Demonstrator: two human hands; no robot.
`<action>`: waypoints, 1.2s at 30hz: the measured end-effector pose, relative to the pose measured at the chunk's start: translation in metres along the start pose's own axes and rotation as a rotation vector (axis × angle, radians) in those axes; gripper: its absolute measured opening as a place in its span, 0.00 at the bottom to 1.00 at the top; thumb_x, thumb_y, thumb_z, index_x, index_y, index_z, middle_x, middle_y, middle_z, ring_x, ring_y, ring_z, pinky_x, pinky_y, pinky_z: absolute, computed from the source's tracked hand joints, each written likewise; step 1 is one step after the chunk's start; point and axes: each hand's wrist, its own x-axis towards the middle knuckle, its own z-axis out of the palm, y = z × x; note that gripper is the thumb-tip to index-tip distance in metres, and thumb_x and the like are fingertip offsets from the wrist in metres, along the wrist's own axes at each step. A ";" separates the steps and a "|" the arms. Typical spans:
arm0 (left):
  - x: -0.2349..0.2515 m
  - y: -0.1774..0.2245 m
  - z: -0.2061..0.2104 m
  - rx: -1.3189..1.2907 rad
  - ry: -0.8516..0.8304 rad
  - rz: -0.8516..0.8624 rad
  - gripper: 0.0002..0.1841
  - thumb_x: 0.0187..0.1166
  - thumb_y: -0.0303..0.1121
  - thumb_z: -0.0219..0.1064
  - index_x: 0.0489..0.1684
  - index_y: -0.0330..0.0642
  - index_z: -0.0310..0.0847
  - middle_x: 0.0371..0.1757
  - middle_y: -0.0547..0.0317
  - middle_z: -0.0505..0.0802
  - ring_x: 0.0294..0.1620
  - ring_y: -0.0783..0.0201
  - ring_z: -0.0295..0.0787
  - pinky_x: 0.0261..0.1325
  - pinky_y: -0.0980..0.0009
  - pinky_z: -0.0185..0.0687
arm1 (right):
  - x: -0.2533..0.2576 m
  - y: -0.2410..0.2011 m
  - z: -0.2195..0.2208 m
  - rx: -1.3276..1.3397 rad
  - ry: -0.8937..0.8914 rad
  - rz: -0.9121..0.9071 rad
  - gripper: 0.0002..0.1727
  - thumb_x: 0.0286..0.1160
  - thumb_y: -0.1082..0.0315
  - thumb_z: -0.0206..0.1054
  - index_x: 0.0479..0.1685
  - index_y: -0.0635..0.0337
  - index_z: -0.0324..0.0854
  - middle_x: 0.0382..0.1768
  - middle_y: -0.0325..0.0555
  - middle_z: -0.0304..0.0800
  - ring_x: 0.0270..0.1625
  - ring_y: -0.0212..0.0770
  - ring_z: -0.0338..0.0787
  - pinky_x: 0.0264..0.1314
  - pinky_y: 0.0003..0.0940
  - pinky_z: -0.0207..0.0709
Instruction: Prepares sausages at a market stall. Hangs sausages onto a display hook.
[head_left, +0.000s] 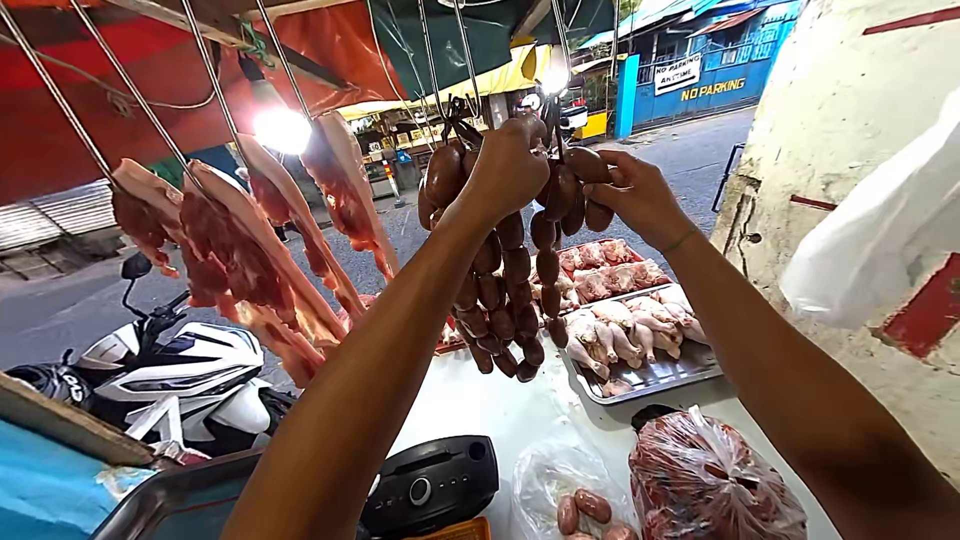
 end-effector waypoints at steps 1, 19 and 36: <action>0.004 0.001 0.003 -0.008 -0.016 -0.009 0.19 0.81 0.26 0.61 0.69 0.38 0.81 0.66 0.47 0.88 0.63 0.59 0.88 0.68 0.60 0.81 | -0.002 0.001 -0.001 0.004 0.005 -0.005 0.28 0.77 0.70 0.72 0.78 0.59 0.73 0.55 0.52 0.93 0.51 0.38 0.94 0.58 0.36 0.87; 0.035 0.006 0.036 -0.524 0.138 -0.186 0.22 0.78 0.23 0.60 0.72 0.37 0.74 0.57 0.46 0.90 0.53 0.59 0.88 0.54 0.61 0.84 | 0.002 -0.005 -0.006 -0.017 0.056 -0.084 0.32 0.75 0.70 0.73 0.82 0.58 0.71 0.56 0.51 0.92 0.52 0.38 0.93 0.59 0.37 0.87; 0.027 -0.003 0.026 -0.449 -0.054 -0.040 0.15 0.78 0.18 0.60 0.61 0.33 0.81 0.56 0.49 0.90 0.55 0.65 0.87 0.60 0.67 0.81 | -0.004 -0.005 -0.005 -0.046 -0.060 0.055 0.37 0.79 0.64 0.70 0.88 0.55 0.60 0.58 0.56 0.90 0.50 0.45 0.93 0.57 0.45 0.86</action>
